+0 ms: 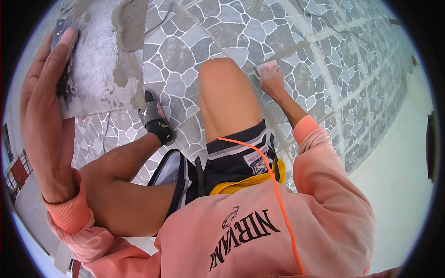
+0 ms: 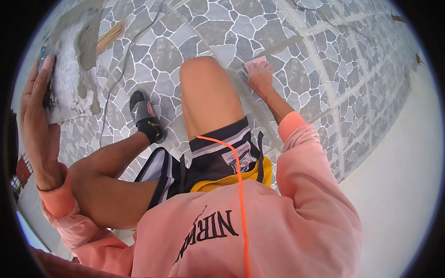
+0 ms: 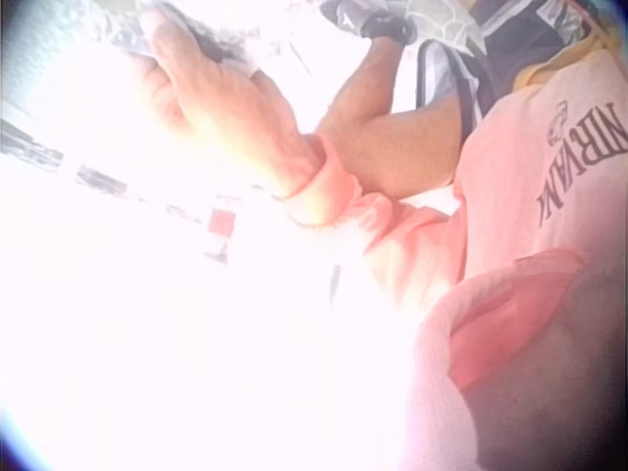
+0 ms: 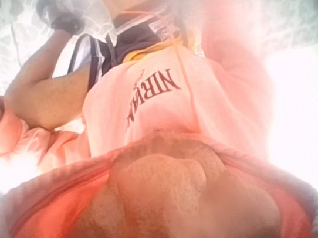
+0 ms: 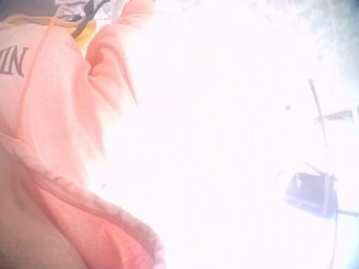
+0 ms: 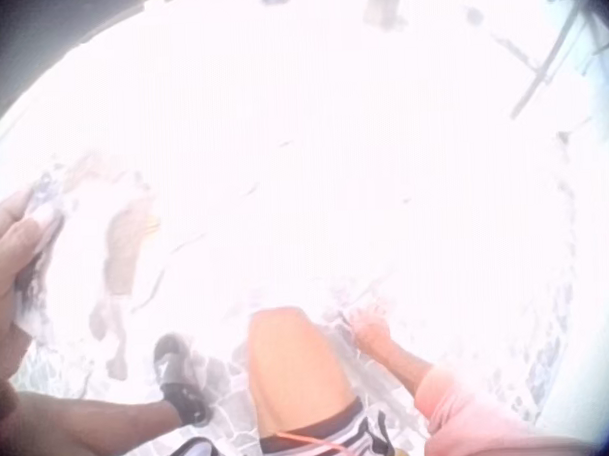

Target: The person applies grout between floor tiles by hand using a small trowel to scoop material and press it into the gaps, then smooths it over the surface.

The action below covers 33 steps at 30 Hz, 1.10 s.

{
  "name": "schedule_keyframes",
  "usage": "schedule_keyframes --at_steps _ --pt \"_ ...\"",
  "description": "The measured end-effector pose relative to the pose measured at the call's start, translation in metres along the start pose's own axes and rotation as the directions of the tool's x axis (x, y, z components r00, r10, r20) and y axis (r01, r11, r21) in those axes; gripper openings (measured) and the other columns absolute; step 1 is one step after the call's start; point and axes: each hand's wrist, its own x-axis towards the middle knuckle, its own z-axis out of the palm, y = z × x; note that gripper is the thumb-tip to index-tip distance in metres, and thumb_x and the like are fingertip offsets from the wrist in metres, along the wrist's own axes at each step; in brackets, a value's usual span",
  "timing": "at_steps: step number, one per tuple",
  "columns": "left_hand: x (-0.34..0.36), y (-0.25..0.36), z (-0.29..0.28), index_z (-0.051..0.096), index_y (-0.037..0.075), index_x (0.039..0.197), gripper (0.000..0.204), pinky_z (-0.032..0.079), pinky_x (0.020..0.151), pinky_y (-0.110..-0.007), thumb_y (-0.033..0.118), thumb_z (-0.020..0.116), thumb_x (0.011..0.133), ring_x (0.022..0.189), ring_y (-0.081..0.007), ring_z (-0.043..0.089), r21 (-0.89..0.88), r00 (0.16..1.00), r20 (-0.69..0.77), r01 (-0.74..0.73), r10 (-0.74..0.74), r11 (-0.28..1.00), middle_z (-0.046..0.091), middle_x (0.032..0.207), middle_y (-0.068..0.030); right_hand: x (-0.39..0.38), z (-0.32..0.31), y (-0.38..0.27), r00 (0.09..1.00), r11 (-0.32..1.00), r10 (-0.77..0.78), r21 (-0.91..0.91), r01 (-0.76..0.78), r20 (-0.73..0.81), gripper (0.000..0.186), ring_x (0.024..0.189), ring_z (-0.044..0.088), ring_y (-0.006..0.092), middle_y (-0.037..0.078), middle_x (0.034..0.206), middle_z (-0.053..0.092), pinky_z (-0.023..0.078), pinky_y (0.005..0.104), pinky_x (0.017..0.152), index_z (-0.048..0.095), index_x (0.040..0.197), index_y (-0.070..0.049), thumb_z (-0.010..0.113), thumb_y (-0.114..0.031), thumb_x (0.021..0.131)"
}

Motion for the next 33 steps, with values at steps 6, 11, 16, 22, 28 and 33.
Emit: schedule_keyframes --at_steps 6,11,16,22,28,33 --pt "0.014 0.021 0.007 0.051 0.0 0.13 0.044 0.04 0.1 -0.029 -0.007 0.048 0.087 0.119 -0.0206 0.05 -0.508 0.918 0.105 0.38 -0.382 0.773 0.045 0.137 -0.015 0.0 -0.023 0.011 0.981 0.986 -0.063 0.166 0.032 0.184 0.039 0.097 0.053 0.0481 0.033 0.103 0.051 0.046 0.0517 0.081 0.058 0.105 -0.004 0.064 -0.032 0.078" --pt "0.026 0.042 0.025 0.054 -0.005 0.12 0.036 0.048 0.063 -0.018 0.02 0.054 0.094 0.073 -0.0053 0.062 -0.818 0.839 0.237 0.445 -0.49 0.366 0.067 0.091 -0.0033 0.028 -0.041 0.019 0.833 0.984 -0.12 0.175 0.028 0.54 0.045 0.109 0.054 0.0405 0.027 0.118 0.054 0.046 0.0465 0.089 0.058 0.113 -0.004 0.064 -0.034 0.08" --pt "0.028 0.04 0.03 0.051 -0.005 0.122 0.038 0.047 0.055 -0.017 0.021 0.053 0.094 0.068 -0.0058 0.062 -0.822 0.874 0.253 0.42 -0.414 0.385 0.066 0.085 -0.004 0.02 -0.23 0.004 0.982 0.681 -0.188 0.721 0.126 0.006 0.054 0.11 0.054 0.034 0.021 0.122 0.054 0.045 0.0392 0.092 0.056 0.125 -0.007 0.068 -0.034 0.08" --pt "0.034 0.049 0.043 0.056 -0.005 0.111 0.032 0.046 0.057 -0.02 0.022 0.054 0.094 0.067 -0.0055 0.058 -0.789 0.885 0.233 0.415 -0.404 0.454 0.065 0.085 -0.0036 0.009 -0.342 -0.02 0.718 0.508 -0.489 0.507 0.696 -0.496 0.056 0.109 0.052 0.0343 0.018 0.125 0.05 0.044 0.0379 0.093 0.057 0.123 -0.007 0.075 -0.016 0.071" --pt "0.037 0.048 0.052 0.059 -0.001 0.107 0.025 0.041 0.051 -0.022 0.018 0.053 0.093 0.058 -0.0032 0.046 -0.77 0.926 0.243 0.365 -0.288 0.524 0.056 0.07 0.0025 0.009 -0.354 -0.029 0.664 0.521 -0.528 0.415 0.746 -0.53 0.056 0.109 0.052 0.0365 0.018 0.125 0.049 0.046 0.0383 0.089 0.059 0.12 -0.011 0.075 -0.01 0.066" --pt "0.032 0.044 0.057 0.059 -0.002 0.107 0.025 0.04 0.05 -0.022 0.018 0.053 0.093 0.056 -0.0024 0.042 -0.708 0.939 0.224 0.34 -0.26 0.619 0.052 0.067 0.0037 0.0 -0.355 -0.036 0.693 0.6 -0.561 0.355 0.717 -0.452 0.053 0.108 0.052 0.0374 0.018 0.123 0.049 0.047 0.04 0.088 0.06 0.117 -0.012 0.075 -0.011 0.066"
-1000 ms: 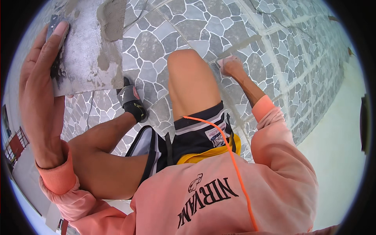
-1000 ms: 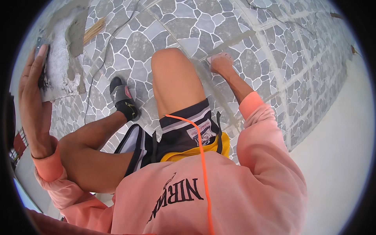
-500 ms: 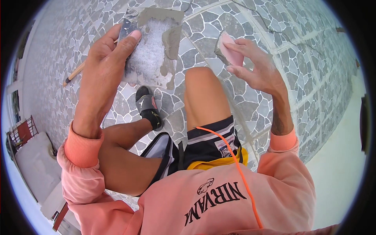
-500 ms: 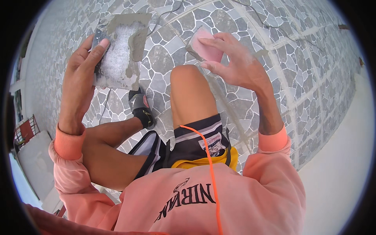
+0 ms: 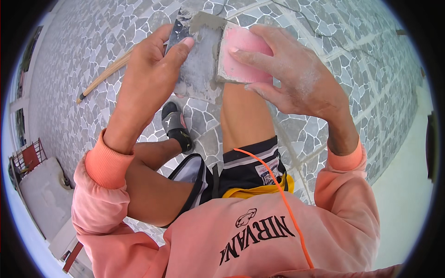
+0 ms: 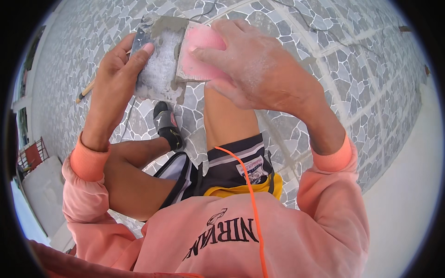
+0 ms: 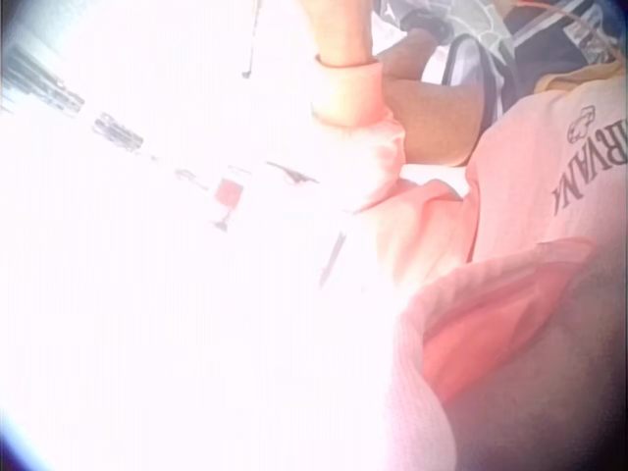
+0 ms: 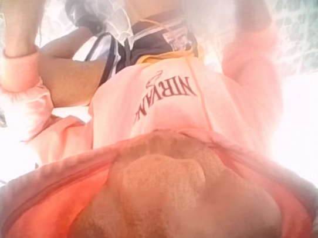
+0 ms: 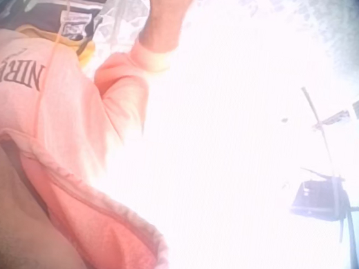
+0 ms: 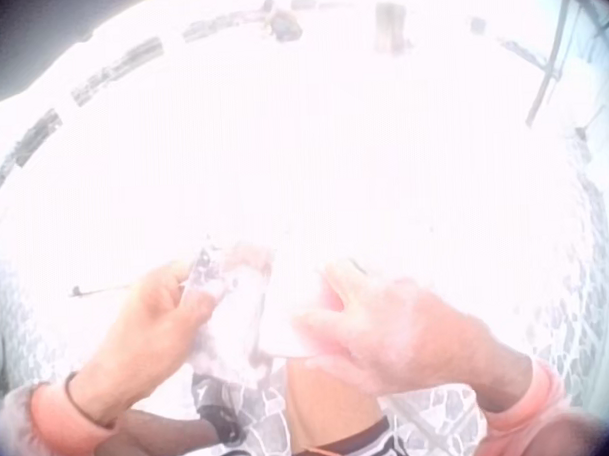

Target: The person applies grout between floor tiles by hand using a small trowel to scoop material and press it into the gaps, then smooths it over the surface.

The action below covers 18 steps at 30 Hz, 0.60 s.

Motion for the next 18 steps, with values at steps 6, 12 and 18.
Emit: schedule_keyframes --at_steps 6,12,18 --pt "-0.005 0.02 0.009 0.058 -0.004 0.112 0.03 0.043 0.055 -0.019 0.019 0.054 0.093 0.062 -0.0033 0.054 -0.138 0.994 -0.084 0.062 -0.074 0.989 0.063 0.079 -0.0014 -0.039 0.004 0.044 0.976 0.982 0.174 -0.101 -0.162 0.131 0.049 0.105 0.053 0.0366 0.017 0.121 0.051 0.048 0.0409 0.085 0.06 0.117 -0.012 0.074 -0.018 0.071" --pt "-0.006 0.023 -0.006 0.056 -0.003 0.121 0.038 0.044 0.066 -0.017 0.022 0.056 0.092 0.073 -0.0043 0.059 -0.103 0.986 -0.114 0.113 -0.125 0.988 0.067 0.089 -0.0014 -0.132 0.092 0.143 0.742 0.799 0.601 -0.205 -0.565 0.296 0.048 0.101 0.055 0.0365 0.02 0.11 0.054 0.048 0.0422 0.084 0.059 0.12 -0.013 0.068 -0.036 0.079" --pt "-0.009 0.018 -0.015 0.053 -0.005 0.124 0.041 0.045 0.072 -0.019 0.021 0.057 0.092 0.079 -0.0053 0.059 -0.125 0.975 -0.144 0.153 -0.171 0.98 0.066 0.095 -0.0024 -0.172 0.218 0.133 0.711 0.741 0.656 -0.397 -0.542 0.255 0.047 0.097 0.054 0.0423 0.024 0.105 0.053 0.047 0.0471 0.08 0.06 0.116 -0.012 0.069 -0.036 0.076"
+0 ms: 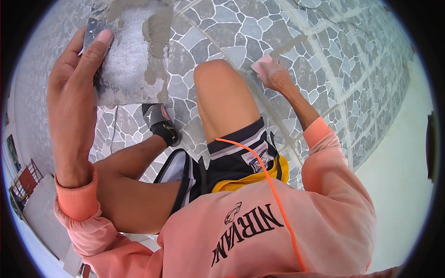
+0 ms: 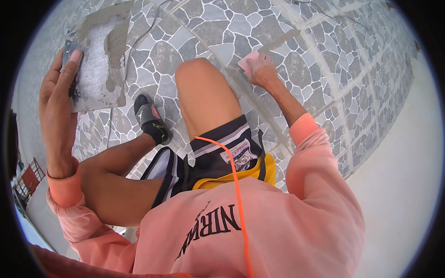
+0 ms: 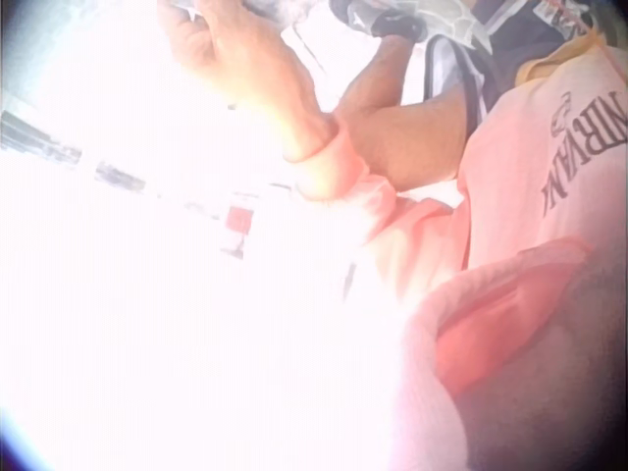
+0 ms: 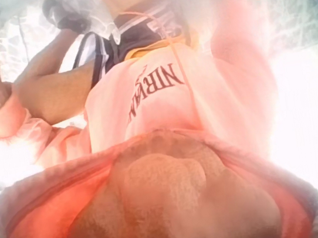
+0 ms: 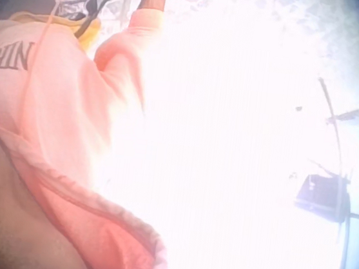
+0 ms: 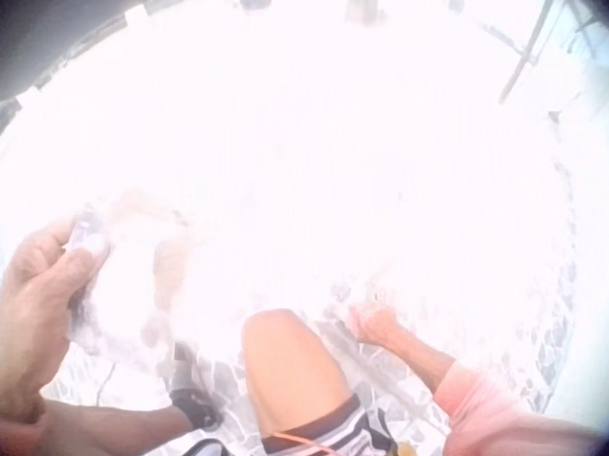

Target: The person applies grout between floor tiles by hand using a small trowel to scoop material and press it into the gaps, then smooths it over the surface.

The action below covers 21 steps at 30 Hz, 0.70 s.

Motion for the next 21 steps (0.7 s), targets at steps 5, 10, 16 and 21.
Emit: schedule_keyframes --at_steps 5,10,16,21 --pt "0.004 -0.004 -0.011 0.045 -0.007 0.13 0.048 0.046 0.078 -0.019 0.019 0.057 0.092 0.089 -0.0077 0.06 0.047 1.0 -0.002 0.03 -0.029 0.998 0.064 0.105 -0.0068 -0.002 0.045 -0.031 0.987 0.998 0.047 -0.032 -0.053 -0.151 0.039 0.091 0.054 0.0416 0.026 0.099 0.052 0.046 0.046 0.078 0.061 0.107 -0.01 0.068 -0.032 0.075" --pt "-0.001 -0.003 -0.016 0.043 -0.007 0.133 0.049 0.046 0.08 -0.02 0.018 0.055 0.093 0.096 -0.0095 0.06 0.062 0.997 -0.075 0.019 -0.014 0.998 0.061 0.113 -0.0095 0.003 0.03 -0.048 0.993 0.992 0.113 0.053 -0.114 0.02 0.034 0.094 0.053 0.0405 0.029 0.107 0.051 0.043 0.0473 0.082 0.061 0.1 -0.007 0.066 -0.029 0.075" --pt "-0.004 -0.003 -0.027 0.043 -0.007 0.133 0.048 0.045 0.084 -0.021 0.017 0.055 0.093 0.098 -0.0106 0.059 0.083 0.998 -0.059 0.025 -0.02 0.996 0.061 0.115 -0.0099 0.006 0.032 -0.06 0.977 0.993 0.111 -0.069 -0.1 0.185 0.026 0.094 0.053 0.0431 0.033 0.108 0.052 0.041 0.0511 0.076 0.063 0.1 -0.002 0.055 -0.015 0.079" --pt "-0.002 0.001 -0.022 0.046 -0.007 0.131 0.043 0.044 0.09 -0.024 0.013 0.053 0.094 0.107 -0.0144 0.057 0.034 0.998 -0.049 0.047 -0.046 0.998 0.058 0.121 -0.0123 -0.005 0.059 -0.051 0.985 0.981 0.168 -0.107 -0.164 0.027 0.037 0.099 0.053 0.0441 0.032 0.112 0.049 0.044 0.049 0.083 0.06 0.106 -0.005 0.062 -0.029 0.078"
